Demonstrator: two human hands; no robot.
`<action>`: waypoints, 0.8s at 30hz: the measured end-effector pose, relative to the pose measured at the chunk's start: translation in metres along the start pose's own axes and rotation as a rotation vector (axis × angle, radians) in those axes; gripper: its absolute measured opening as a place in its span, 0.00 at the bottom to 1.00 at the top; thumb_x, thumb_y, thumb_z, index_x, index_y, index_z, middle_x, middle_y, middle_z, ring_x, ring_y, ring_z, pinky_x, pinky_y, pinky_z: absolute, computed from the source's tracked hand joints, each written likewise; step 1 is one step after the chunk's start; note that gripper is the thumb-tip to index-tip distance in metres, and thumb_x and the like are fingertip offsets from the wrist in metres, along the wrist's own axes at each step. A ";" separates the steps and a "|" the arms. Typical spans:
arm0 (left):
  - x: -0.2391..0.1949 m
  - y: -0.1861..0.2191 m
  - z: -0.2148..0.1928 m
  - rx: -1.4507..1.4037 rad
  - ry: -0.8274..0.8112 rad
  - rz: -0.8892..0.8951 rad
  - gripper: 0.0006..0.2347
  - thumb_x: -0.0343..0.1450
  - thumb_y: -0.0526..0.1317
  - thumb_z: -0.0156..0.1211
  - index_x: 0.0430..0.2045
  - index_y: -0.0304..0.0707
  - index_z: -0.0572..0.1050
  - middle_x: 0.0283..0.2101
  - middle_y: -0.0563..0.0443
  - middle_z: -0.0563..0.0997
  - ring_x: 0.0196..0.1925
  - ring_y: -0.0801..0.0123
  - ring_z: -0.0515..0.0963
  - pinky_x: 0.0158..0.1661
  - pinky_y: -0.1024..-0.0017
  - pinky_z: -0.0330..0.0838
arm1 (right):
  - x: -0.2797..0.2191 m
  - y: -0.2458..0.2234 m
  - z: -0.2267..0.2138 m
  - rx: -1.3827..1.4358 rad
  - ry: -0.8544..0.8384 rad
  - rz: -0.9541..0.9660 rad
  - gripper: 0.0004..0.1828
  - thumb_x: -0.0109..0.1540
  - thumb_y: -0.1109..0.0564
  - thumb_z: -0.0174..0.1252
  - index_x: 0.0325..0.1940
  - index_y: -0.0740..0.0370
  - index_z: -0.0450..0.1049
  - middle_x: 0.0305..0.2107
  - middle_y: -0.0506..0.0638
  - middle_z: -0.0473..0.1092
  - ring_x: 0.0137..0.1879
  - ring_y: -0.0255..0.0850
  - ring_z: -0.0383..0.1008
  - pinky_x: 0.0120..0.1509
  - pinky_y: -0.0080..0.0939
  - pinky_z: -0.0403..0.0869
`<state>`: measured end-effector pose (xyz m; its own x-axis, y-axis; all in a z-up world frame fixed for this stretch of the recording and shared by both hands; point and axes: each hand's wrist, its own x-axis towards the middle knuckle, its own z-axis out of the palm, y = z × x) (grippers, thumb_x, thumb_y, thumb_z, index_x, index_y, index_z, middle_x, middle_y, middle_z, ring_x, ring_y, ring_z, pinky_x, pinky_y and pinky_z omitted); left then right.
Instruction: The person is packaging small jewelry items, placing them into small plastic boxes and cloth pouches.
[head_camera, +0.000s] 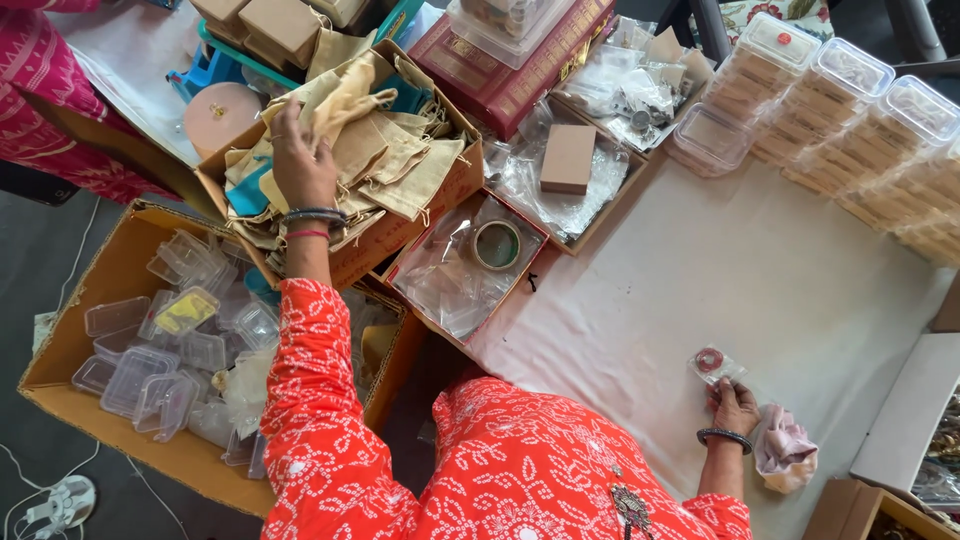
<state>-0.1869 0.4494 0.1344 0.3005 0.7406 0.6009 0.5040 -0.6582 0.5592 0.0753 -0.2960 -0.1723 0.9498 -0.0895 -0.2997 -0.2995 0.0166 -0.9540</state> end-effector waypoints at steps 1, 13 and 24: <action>-0.004 0.006 -0.005 -0.001 -0.001 0.001 0.23 0.70 0.30 0.64 0.61 0.44 0.71 0.55 0.37 0.79 0.53 0.53 0.81 0.46 0.65 0.82 | 0.001 0.001 0.000 0.000 0.002 0.000 0.09 0.66 0.59 0.66 0.48 0.63 0.76 0.36 0.46 0.77 0.36 0.34 0.79 0.32 0.27 0.72; -0.010 0.013 -0.018 0.013 -0.244 0.234 0.07 0.69 0.28 0.63 0.33 0.44 0.82 0.61 0.54 0.78 0.67 0.58 0.71 0.67 0.62 0.69 | -0.001 0.003 -0.001 -0.001 -0.003 -0.028 0.07 0.67 0.59 0.65 0.47 0.64 0.77 0.35 0.46 0.77 0.36 0.33 0.79 0.34 0.27 0.72; -0.002 -0.005 -0.007 0.186 -0.485 -0.128 0.21 0.72 0.58 0.51 0.54 0.54 0.78 0.73 0.57 0.68 0.66 0.58 0.74 0.62 0.59 0.75 | -0.001 0.001 -0.001 -0.031 0.000 -0.029 0.09 0.67 0.59 0.65 0.48 0.65 0.76 0.36 0.47 0.77 0.36 0.34 0.79 0.33 0.28 0.72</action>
<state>-0.1957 0.4506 0.1344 0.5447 0.8197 0.1772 0.6831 -0.5563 0.4732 0.0739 -0.2969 -0.1731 0.9581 -0.0899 -0.2719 -0.2744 -0.0170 -0.9615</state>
